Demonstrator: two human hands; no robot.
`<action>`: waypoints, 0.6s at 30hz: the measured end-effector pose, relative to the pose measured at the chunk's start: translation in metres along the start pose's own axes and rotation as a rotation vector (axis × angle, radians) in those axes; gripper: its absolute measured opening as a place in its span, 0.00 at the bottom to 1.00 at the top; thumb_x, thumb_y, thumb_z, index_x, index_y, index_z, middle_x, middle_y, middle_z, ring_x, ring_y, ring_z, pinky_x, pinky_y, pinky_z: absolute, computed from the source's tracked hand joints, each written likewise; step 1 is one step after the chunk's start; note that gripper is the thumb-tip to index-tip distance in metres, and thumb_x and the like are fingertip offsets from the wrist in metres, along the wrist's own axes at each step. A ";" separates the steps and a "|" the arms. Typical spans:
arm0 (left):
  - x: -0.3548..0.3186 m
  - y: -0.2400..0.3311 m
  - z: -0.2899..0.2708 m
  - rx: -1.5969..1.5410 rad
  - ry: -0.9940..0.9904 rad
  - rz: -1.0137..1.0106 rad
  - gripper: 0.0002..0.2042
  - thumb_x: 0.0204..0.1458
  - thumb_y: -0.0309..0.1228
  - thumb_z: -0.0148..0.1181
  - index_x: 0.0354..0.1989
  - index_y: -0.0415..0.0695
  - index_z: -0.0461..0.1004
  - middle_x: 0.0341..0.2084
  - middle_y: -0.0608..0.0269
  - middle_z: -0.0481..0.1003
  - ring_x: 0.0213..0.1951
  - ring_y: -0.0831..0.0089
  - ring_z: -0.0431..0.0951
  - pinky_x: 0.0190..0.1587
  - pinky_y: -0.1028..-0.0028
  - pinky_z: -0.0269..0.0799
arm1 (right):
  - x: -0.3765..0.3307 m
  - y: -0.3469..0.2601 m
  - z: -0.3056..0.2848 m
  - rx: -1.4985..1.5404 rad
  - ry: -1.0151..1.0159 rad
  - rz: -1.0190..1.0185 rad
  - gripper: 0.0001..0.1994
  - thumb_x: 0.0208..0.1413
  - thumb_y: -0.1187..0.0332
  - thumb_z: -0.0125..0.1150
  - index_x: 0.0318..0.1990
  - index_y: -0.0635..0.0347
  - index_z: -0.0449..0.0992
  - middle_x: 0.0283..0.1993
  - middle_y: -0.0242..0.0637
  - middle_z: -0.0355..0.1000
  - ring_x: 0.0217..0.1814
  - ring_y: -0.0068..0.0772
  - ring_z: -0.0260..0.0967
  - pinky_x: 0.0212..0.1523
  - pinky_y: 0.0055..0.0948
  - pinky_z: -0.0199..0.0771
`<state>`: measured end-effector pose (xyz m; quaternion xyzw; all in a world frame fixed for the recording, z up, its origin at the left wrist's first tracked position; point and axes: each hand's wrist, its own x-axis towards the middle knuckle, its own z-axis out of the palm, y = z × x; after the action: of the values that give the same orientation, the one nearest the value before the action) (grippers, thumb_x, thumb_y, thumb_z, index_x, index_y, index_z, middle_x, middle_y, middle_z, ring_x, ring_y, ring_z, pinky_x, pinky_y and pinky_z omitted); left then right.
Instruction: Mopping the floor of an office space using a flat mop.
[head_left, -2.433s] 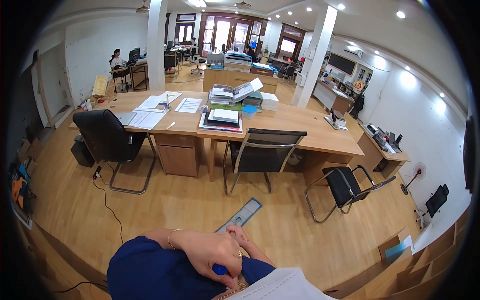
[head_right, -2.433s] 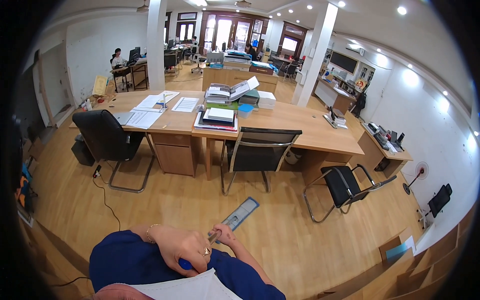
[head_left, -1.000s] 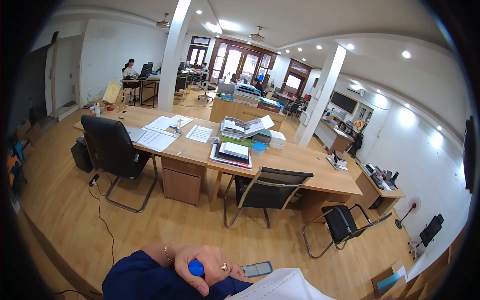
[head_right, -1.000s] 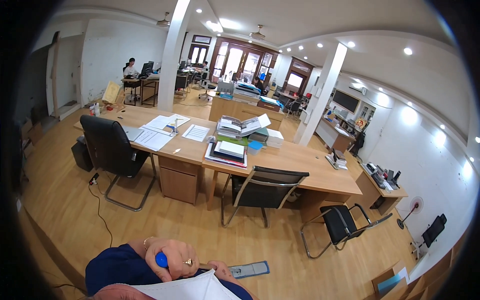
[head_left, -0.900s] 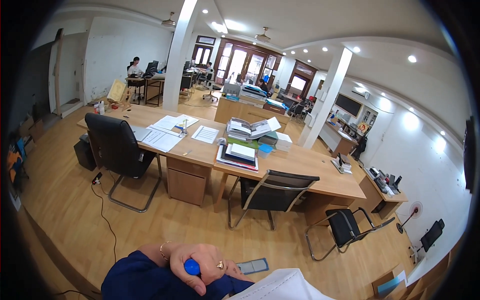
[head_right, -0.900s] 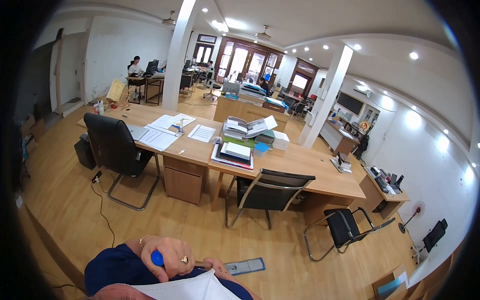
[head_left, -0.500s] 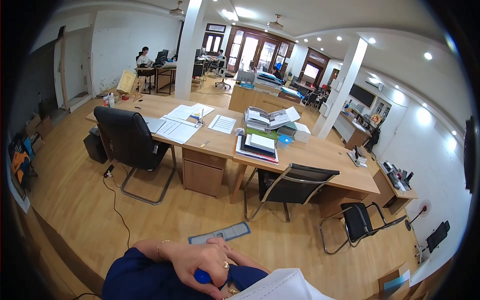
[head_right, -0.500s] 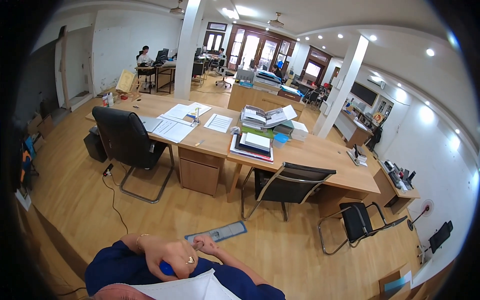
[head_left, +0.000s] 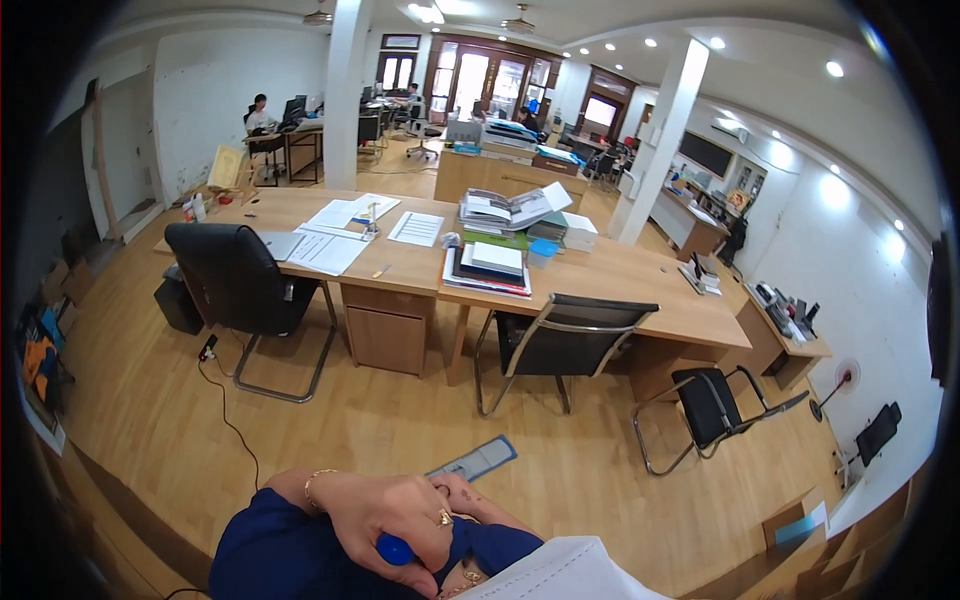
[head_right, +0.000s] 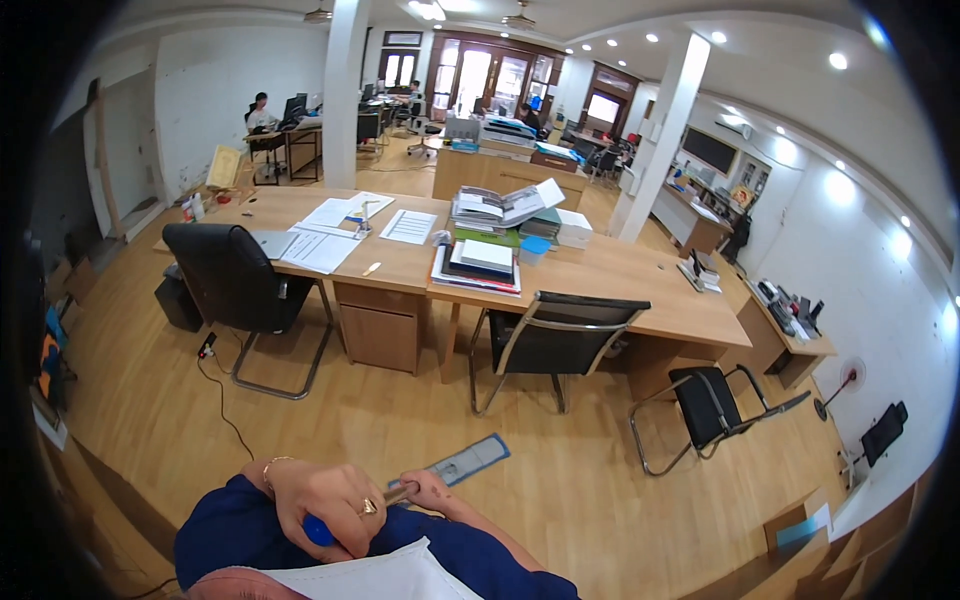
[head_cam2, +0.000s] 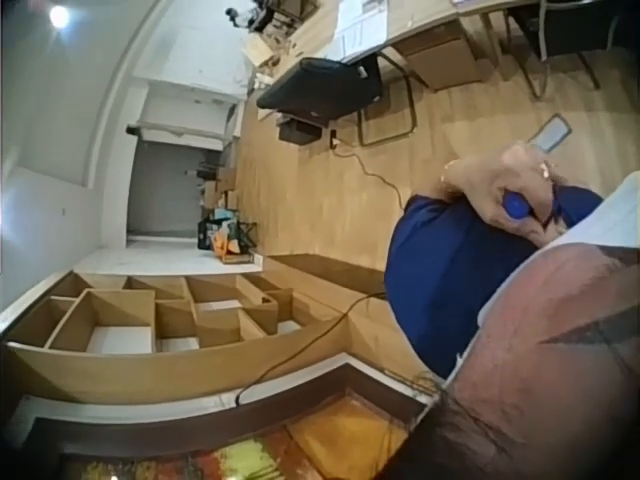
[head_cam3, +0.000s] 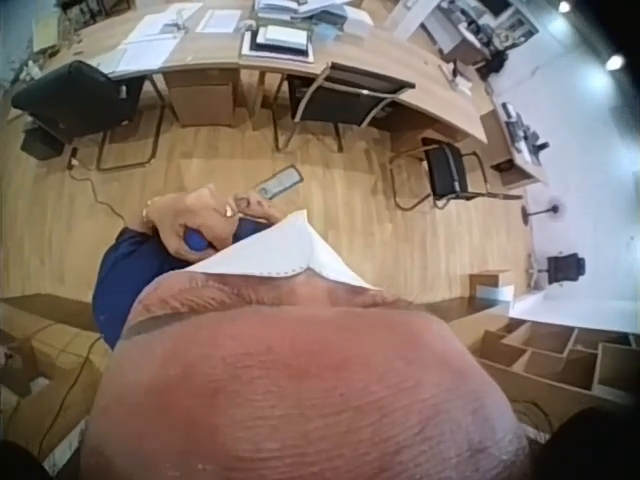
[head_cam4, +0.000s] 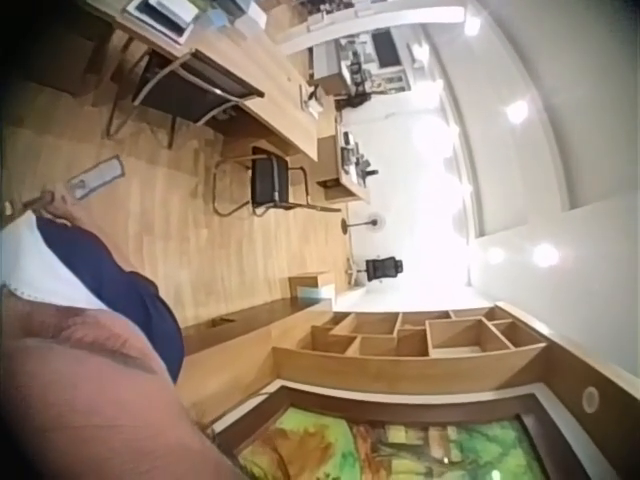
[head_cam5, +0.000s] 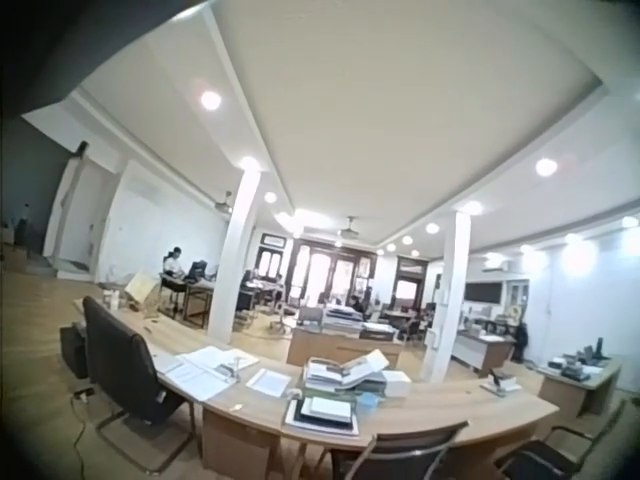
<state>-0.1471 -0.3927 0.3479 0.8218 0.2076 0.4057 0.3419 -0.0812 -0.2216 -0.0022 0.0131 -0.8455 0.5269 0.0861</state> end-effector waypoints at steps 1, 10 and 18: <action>0.009 -0.003 0.004 -0.026 0.024 0.030 0.04 0.49 0.23 0.60 0.26 0.35 0.74 0.18 0.57 0.69 0.20 0.61 0.70 0.24 0.68 0.65 | -0.014 0.003 -0.007 -0.050 0.007 0.028 0.07 0.47 0.69 0.56 0.22 0.61 0.69 0.21 0.48 0.66 0.23 0.47 0.63 0.25 0.38 0.63; 0.087 -0.070 0.052 -0.142 0.042 0.090 0.06 0.49 0.22 0.60 0.23 0.33 0.73 0.17 0.56 0.70 0.20 0.60 0.70 0.26 0.68 0.67 | -0.139 0.022 -0.096 -0.220 0.168 0.174 0.06 0.47 0.67 0.56 0.23 0.58 0.70 0.22 0.49 0.66 0.24 0.50 0.65 0.25 0.38 0.64; 0.147 -0.119 0.087 -0.155 -0.077 0.121 0.16 0.54 0.34 0.56 0.20 0.38 0.64 0.15 0.55 0.61 0.20 0.53 0.65 0.28 0.63 0.63 | -0.208 0.049 -0.138 -0.200 0.415 0.248 0.18 0.50 0.55 0.64 0.20 0.59 0.71 0.19 0.46 0.67 0.22 0.48 0.65 0.24 0.37 0.65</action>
<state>0.0015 -0.2551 0.3006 0.8190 0.1124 0.4083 0.3870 0.1365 -0.0906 -0.0196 -0.2076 -0.8526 0.4387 0.1935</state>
